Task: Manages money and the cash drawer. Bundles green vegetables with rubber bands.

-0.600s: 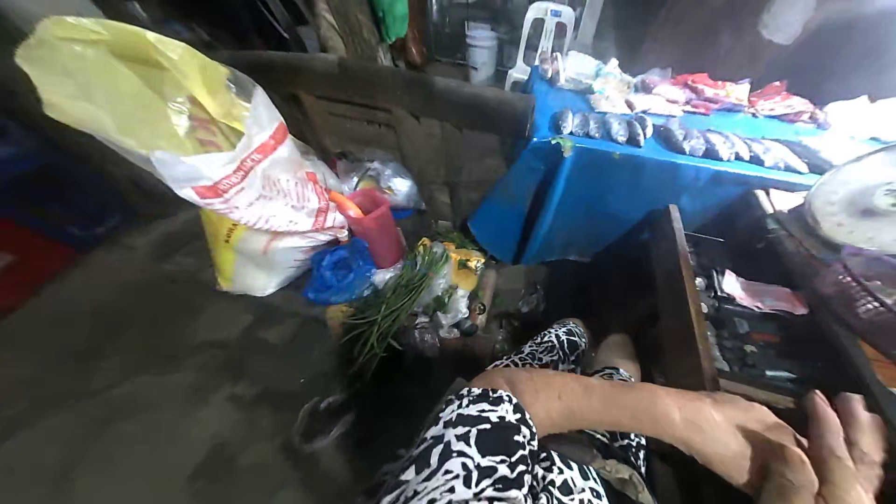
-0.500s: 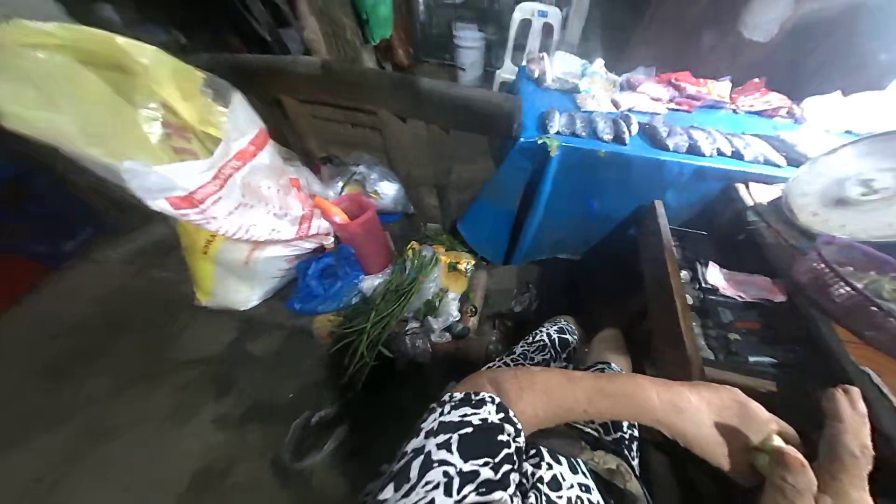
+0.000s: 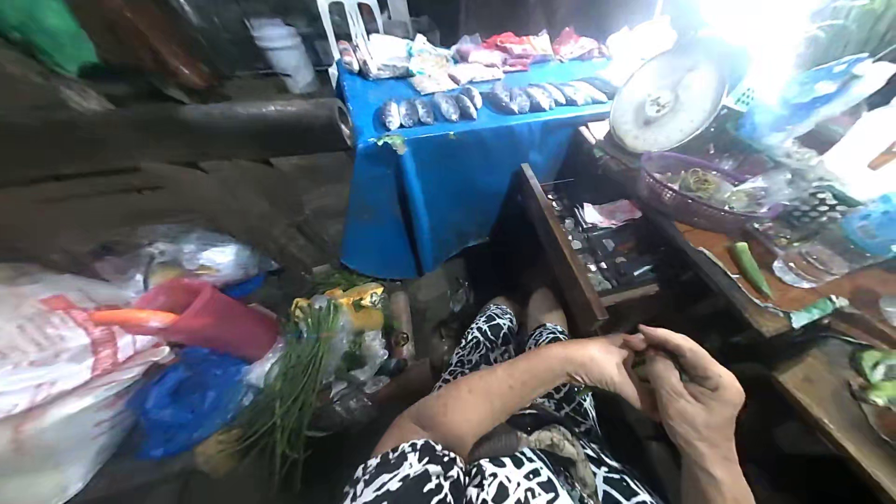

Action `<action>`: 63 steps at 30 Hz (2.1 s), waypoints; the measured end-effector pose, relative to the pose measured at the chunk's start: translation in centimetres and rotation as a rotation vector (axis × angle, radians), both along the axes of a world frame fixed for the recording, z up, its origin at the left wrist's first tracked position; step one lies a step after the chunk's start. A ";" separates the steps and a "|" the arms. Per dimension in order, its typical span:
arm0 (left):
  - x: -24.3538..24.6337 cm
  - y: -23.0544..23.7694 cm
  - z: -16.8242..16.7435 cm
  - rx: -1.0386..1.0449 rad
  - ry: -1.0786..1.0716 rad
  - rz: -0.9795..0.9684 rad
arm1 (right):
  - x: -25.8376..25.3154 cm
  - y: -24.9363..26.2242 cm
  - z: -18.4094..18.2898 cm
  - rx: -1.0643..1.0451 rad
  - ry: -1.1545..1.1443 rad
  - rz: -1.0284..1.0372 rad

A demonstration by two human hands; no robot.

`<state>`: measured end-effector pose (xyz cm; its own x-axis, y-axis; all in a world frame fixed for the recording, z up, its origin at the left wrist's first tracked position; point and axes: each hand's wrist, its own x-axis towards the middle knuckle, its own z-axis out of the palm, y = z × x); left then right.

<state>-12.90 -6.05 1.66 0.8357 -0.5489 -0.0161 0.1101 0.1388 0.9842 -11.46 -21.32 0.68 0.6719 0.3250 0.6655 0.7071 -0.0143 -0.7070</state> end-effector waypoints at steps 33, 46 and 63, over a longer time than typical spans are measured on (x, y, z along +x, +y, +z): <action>0.5 0.2 -1.3 -0.108 0.093 -0.163 | 0.4 -1.3 0.3 0.142 0.087 0.015; -0.1 0.0 -2.0 0.037 -0.136 0.027 | 0.1 -2.8 1.2 -0.087 0.091 0.090; 1.9 -0.3 -0.9 -0.470 0.284 0.664 | 9.3 -25.1 0.8 -0.970 0.370 -1.056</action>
